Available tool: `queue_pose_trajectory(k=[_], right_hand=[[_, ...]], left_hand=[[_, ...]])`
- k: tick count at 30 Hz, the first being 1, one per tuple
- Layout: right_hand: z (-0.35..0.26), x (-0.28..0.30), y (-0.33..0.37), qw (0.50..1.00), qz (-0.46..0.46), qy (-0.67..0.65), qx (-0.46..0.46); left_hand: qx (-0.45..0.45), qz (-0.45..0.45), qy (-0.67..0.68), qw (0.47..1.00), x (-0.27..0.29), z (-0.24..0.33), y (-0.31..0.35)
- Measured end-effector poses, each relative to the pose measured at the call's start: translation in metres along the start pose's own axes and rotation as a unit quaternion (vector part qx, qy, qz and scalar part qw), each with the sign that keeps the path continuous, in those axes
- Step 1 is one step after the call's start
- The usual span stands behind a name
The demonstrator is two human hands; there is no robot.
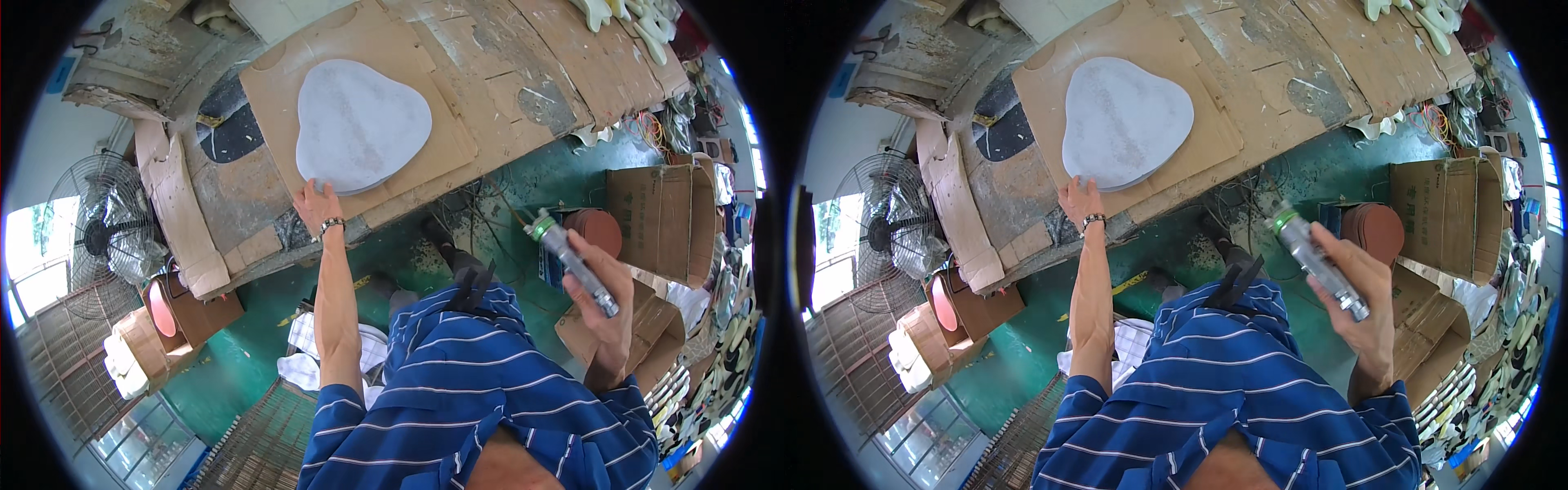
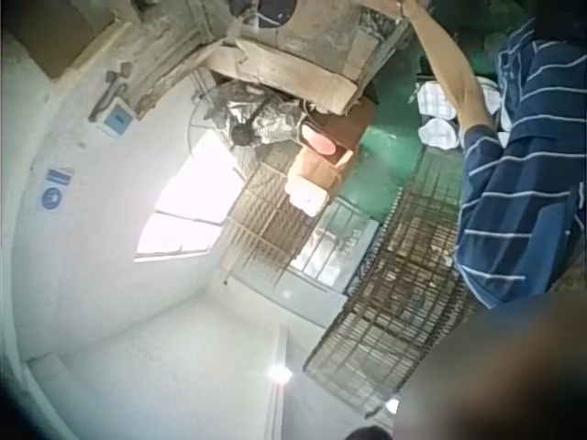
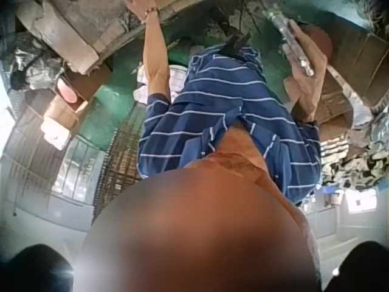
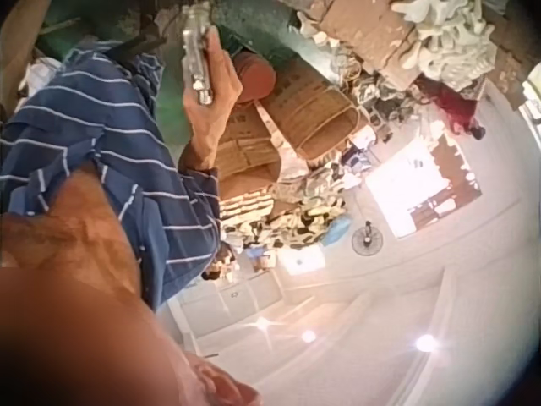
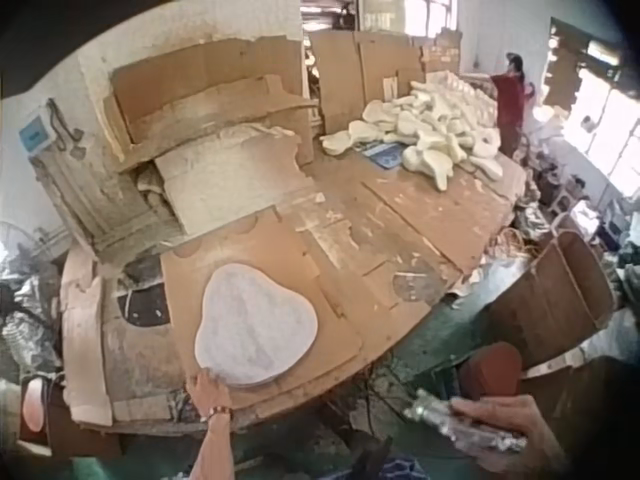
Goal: Place foam pads onto a wire drying rack in an industrial manufacturing setting.
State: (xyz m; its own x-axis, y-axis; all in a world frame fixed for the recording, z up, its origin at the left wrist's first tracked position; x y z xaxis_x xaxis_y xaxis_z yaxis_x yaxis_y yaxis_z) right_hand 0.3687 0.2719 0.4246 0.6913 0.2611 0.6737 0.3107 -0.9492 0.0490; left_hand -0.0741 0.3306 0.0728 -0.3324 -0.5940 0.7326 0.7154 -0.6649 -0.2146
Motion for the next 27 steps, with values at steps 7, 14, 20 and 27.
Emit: queue_pose_trajectory(k=[7, 14, 20, 27], right_hand=[[0.004, 0.005, 0.008, 0.999, 0.028, -0.001, -0.016], [0.009, -0.011, -0.003, 0.998, 0.018, -0.05, 0.013], [0.009, -0.013, -0.01, 0.997, 0.028, -0.059, 0.044], [0.011, -0.002, -0.017, 0.997, 0.009, -0.062, 0.054]], left_hand=[[0.036, -0.037, 0.064, 0.997, -0.018, -0.003, -0.008], [0.464, -0.006, 0.555, 0.69, -0.075, -0.02, -0.012], [0.517, 0.013, 0.547, 0.658, -0.066, -0.003, -0.013], [0.468, -0.034, 0.515, 0.718, -0.069, -0.01, -0.011]])
Point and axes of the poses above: each hand's wrist, its own y-axis away from the middle knuckle, its own x-axis out of the back of the hand, z = x × y, the point moved 4 cm from there along -y, towards the middle knuckle, and after that the axes turned 9 degrees about y, right-handed, at the moved point
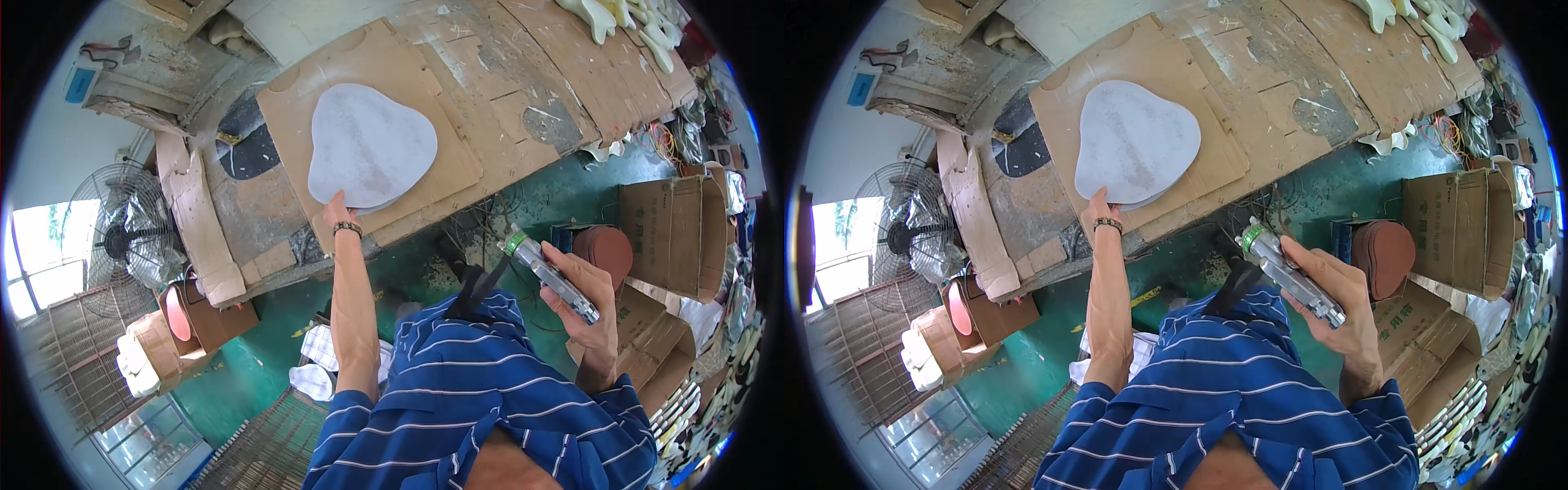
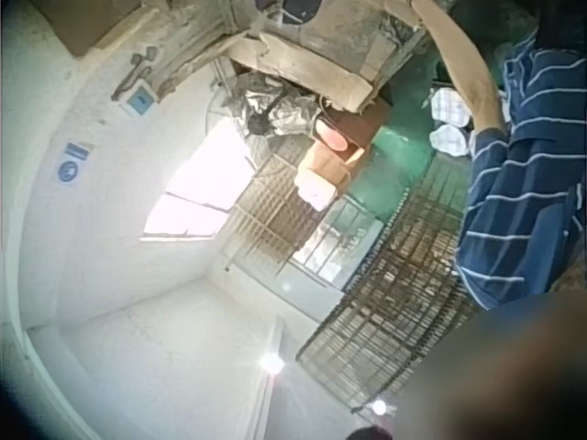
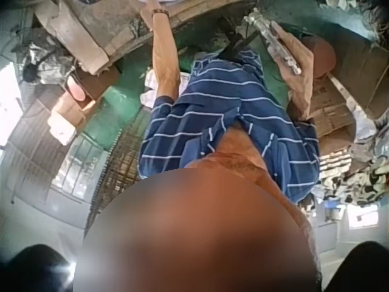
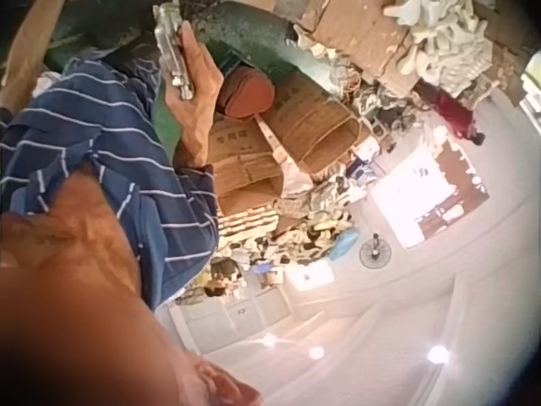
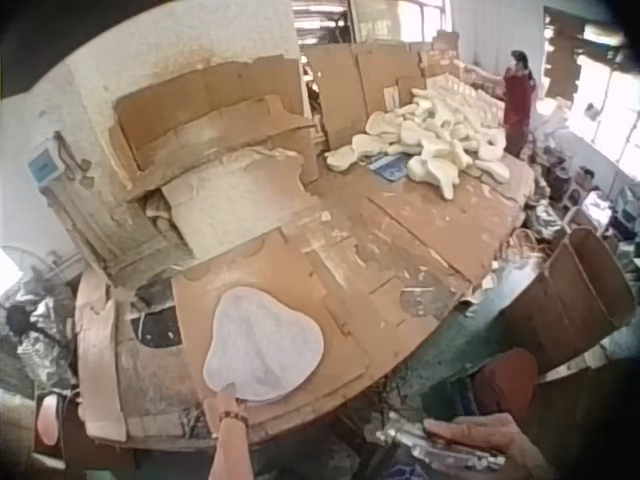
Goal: Place foam pads onto a wire drying rack in an industrial manufacturing setting.
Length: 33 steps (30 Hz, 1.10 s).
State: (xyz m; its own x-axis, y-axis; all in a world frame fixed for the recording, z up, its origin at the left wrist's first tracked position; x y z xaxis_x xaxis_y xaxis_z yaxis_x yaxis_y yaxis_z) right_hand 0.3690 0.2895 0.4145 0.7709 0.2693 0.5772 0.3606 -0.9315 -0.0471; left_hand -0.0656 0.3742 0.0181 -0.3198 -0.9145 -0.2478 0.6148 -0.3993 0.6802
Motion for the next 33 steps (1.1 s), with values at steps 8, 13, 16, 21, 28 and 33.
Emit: queue_pose_trajectory(k=[8, 13, 16, 21, 28, 33], right_hand=[[0.003, 0.016, -0.003, 0.997, -0.064, 0.004, -0.034], [0.034, -0.003, -0.028, 0.998, -0.032, -0.021, -0.057], [0.06, -0.029, -0.051, 0.994, -0.107, -0.001, 0.024], [0.122, -0.148, -0.119, 0.966, -0.236, -0.108, 0.005], [0.216, -0.262, -0.251, 0.866, -0.323, -0.302, -0.233], [0.225, -0.265, -0.257, 0.834, -0.354, -0.369, -0.207]], left_hand=[[-0.069, -0.014, -0.059, 0.996, -0.001, -0.001, 0.011], [0.013, -0.068, 0.02, 0.997, -0.015, 0.0, 0.012], [0.063, -0.12, 0.13, 0.982, -0.041, 0.005, 0.014], [0.035, -0.193, 0.207, 0.959, -0.113, 0.033, 0.033], [0.041, -0.241, 0.286, 0.926, -0.216, 0.109, 0.078], [-0.075, -0.369, 0.401, 0.835, -0.201, 0.209, 0.13]])
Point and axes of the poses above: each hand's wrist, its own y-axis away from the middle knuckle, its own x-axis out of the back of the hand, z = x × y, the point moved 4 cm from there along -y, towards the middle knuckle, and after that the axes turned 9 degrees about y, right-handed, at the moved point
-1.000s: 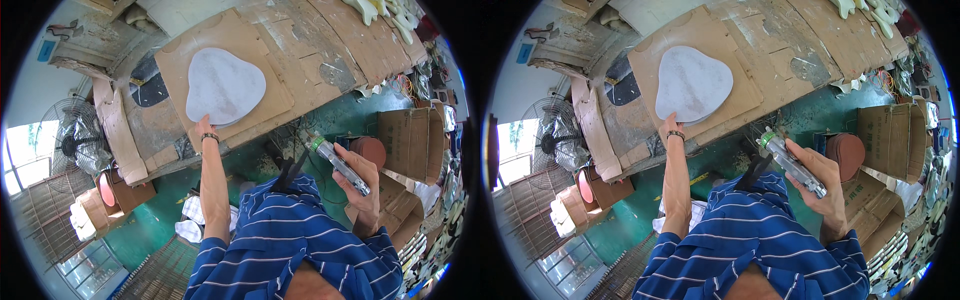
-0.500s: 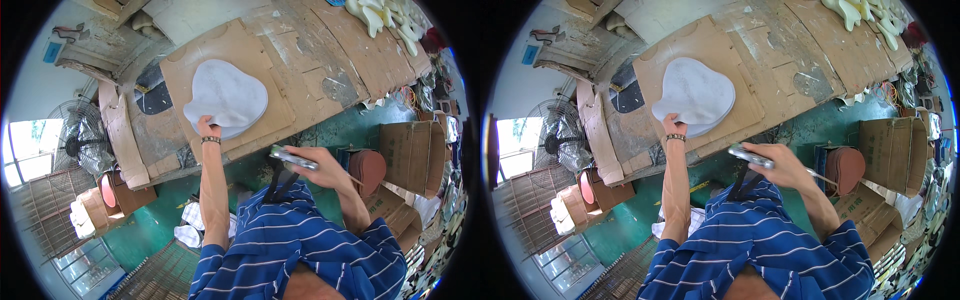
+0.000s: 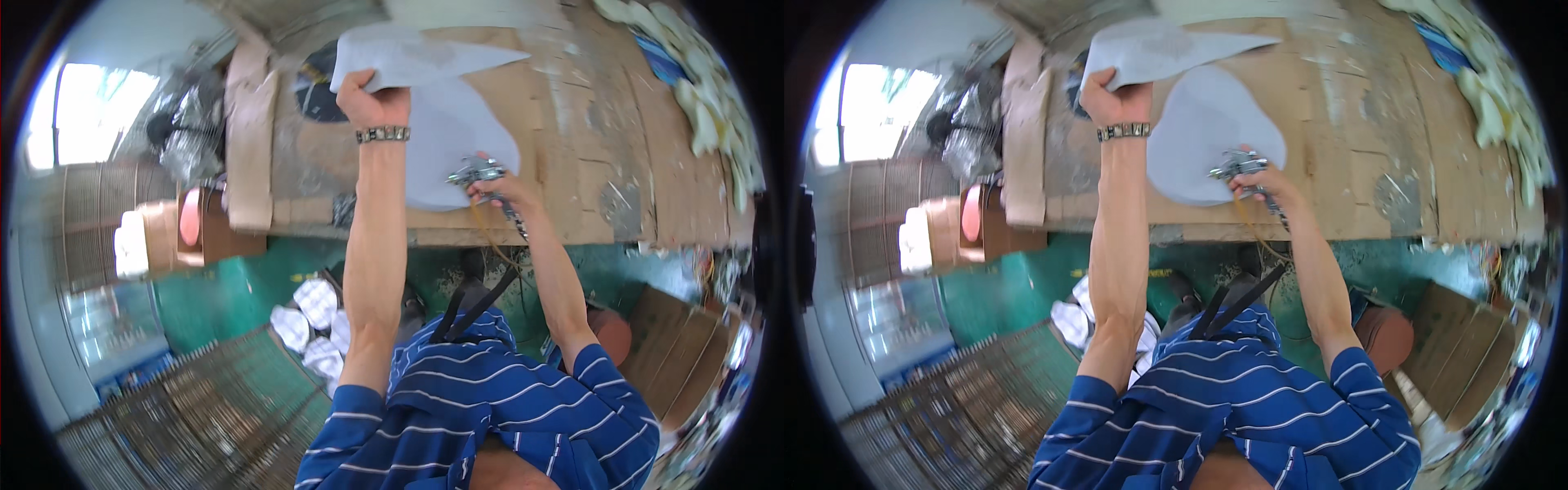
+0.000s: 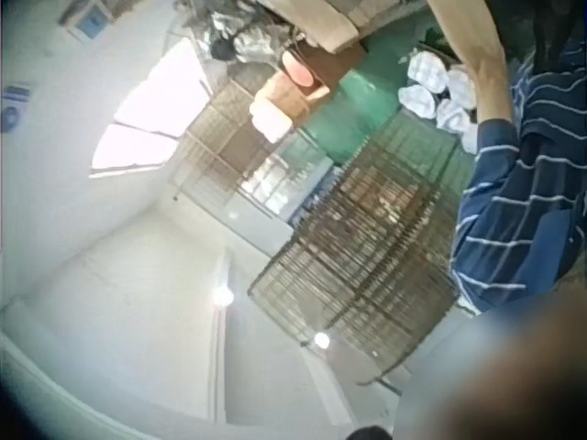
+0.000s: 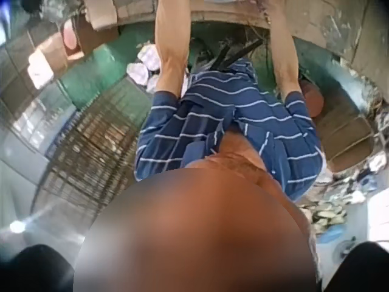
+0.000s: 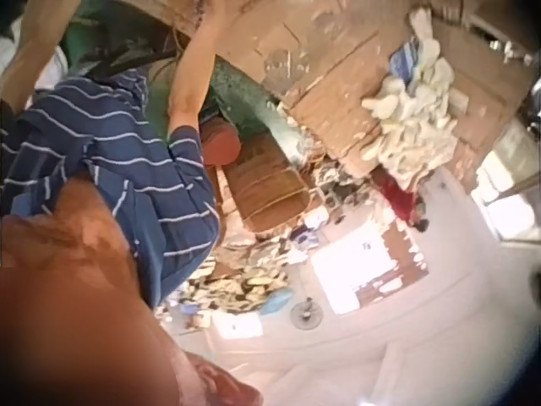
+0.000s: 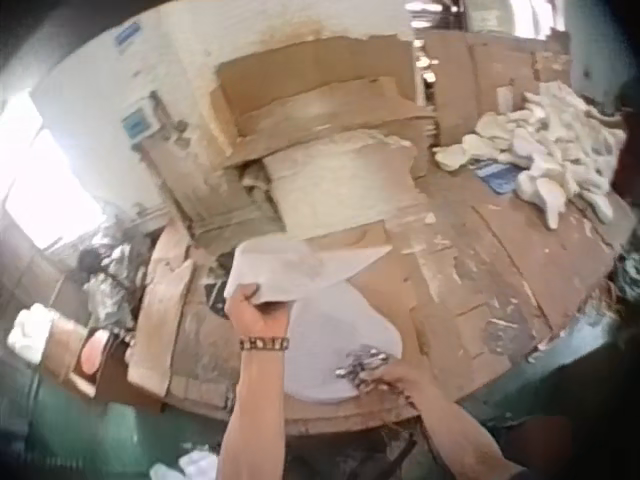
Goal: Place foam pads onto a wire drying rack in an industrial manufacturing setting.
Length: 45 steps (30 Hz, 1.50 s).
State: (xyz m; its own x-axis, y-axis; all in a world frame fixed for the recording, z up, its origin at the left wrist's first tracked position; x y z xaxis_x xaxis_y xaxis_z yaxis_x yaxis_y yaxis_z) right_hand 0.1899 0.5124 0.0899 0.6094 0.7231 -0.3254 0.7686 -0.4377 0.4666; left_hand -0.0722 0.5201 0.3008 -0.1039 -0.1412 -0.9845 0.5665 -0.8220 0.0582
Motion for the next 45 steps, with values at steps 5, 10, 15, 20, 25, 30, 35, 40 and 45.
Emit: queue_pose_trajectory(k=[5, 10, 15, 20, 25, 30, 35, 40, 45], right_hand=[[-0.004, -0.007, -0.005, 0.994, 0.035, 0.067, -0.08], [-0.02, -0.077, 0.034, 0.959, 0.04, 0.279, -0.011], [-0.01, -0.187, 0.102, 0.91, -0.038, 0.411, -0.036], [0.057, -0.279, 0.118, 0.849, -0.118, 0.505, -0.1], [0.127, -0.379, 0.121, 0.787, -0.204, 0.573, -0.108], [0.197, -0.492, 0.121, 0.737, -0.309, 0.584, -0.14], [0.274, -0.598, 0.121, 0.615, -0.357, 0.686, -0.154], [0.325, -0.7, 0.139, 0.482, -0.444, 0.755, -0.038], [0.371, -0.815, 0.177, 0.485, -0.504, 0.715, 0.002]], left_hand=[[-0.155, 0.039, 0.048, 0.986, -0.006, 0.112, 0.081], [-0.305, 0.058, 0.088, 0.946, 0.044, 0.215, 0.231], [-0.427, 0.139, 0.135, 0.883, 0.132, 0.286, 0.405], [-0.522, 0.277, 0.231, 0.773, 0.249, 0.318, 0.582], [-0.587, 0.395, 0.274, 0.651, 0.351, 0.334, 0.758], [-0.724, 0.448, 0.282, 0.442, 0.439, 0.356, 0.91], [-0.761, 0.461, 0.293, 0.351, 0.509, 0.4, 1.042], [-0.76, 0.476, 0.302, 0.325, 0.516, 0.409, 1.114], [-0.748, 0.485, 0.253, 0.376, 0.46, 0.409, 1.117]])
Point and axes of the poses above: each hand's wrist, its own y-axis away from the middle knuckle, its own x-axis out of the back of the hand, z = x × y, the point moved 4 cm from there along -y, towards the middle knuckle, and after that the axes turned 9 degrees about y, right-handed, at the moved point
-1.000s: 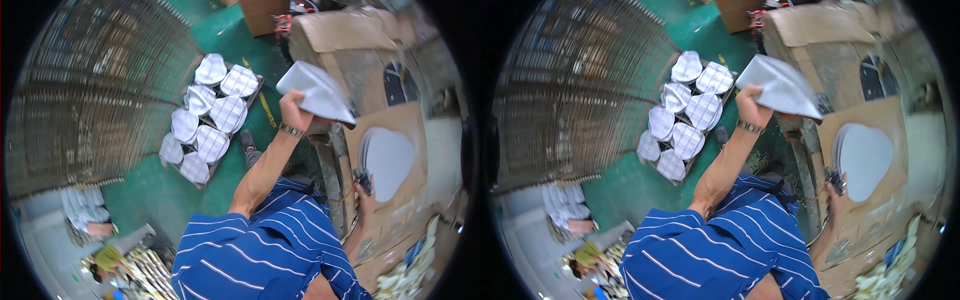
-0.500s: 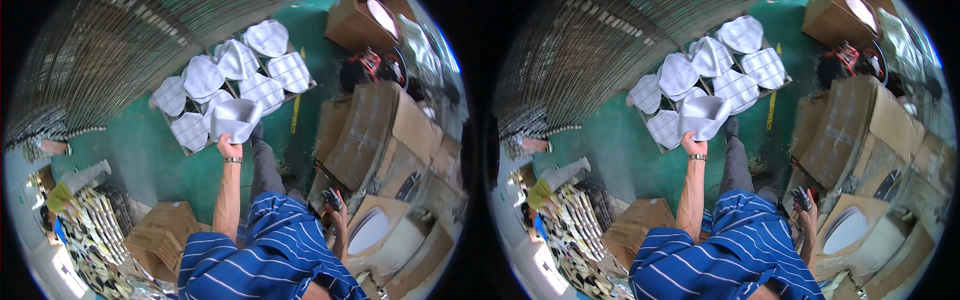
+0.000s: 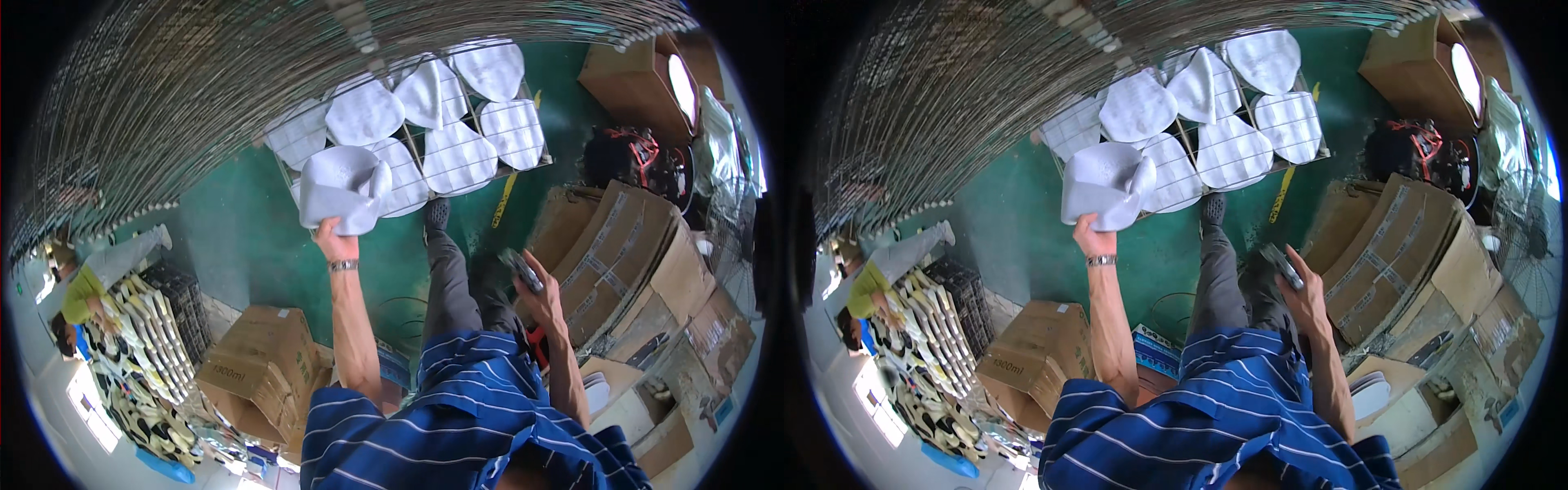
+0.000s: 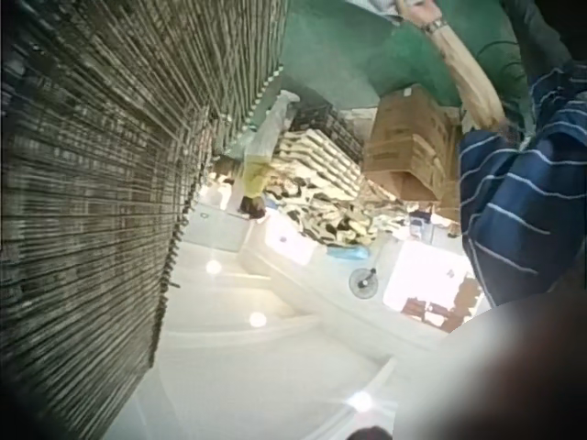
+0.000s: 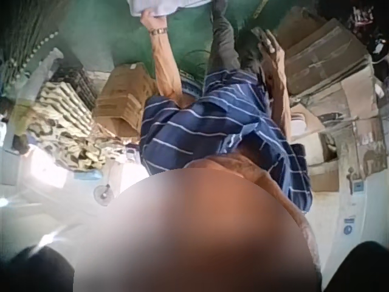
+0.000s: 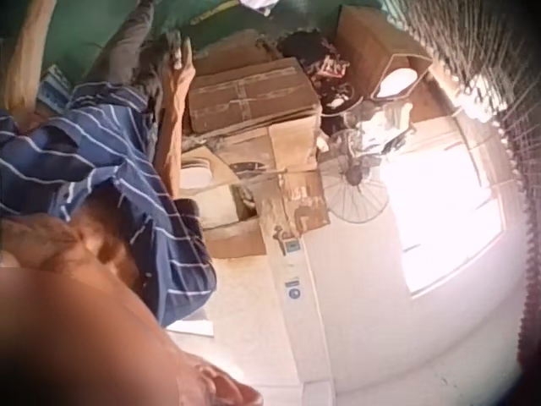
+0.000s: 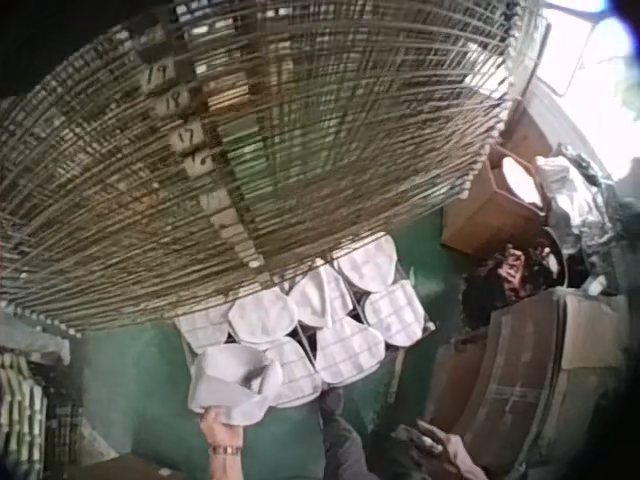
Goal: Place foam pads onto a wire drying rack in an industrial manufacturing setting.
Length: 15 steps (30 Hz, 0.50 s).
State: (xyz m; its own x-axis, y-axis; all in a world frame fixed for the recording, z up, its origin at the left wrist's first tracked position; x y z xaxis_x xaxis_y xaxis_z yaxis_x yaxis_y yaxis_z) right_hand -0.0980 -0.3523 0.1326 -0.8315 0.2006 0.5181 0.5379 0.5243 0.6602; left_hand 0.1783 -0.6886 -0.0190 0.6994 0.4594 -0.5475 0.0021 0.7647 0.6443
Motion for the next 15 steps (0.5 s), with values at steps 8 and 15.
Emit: queue_pose_trajectory(k=[8, 15], right_hand=[[-0.104, 0.006, -0.077, 0.966, -0.057, 0.027, 0.251], [-0.065, -0.074, -0.151, 0.925, -0.081, 0.287, 0.238]], left_hand=[[0.082, -0.068, -0.196, 0.975, -0.05, 0.014, 0.116], [0.099, -0.055, -0.236, 0.965, -0.068, 0.036, 0.183]])
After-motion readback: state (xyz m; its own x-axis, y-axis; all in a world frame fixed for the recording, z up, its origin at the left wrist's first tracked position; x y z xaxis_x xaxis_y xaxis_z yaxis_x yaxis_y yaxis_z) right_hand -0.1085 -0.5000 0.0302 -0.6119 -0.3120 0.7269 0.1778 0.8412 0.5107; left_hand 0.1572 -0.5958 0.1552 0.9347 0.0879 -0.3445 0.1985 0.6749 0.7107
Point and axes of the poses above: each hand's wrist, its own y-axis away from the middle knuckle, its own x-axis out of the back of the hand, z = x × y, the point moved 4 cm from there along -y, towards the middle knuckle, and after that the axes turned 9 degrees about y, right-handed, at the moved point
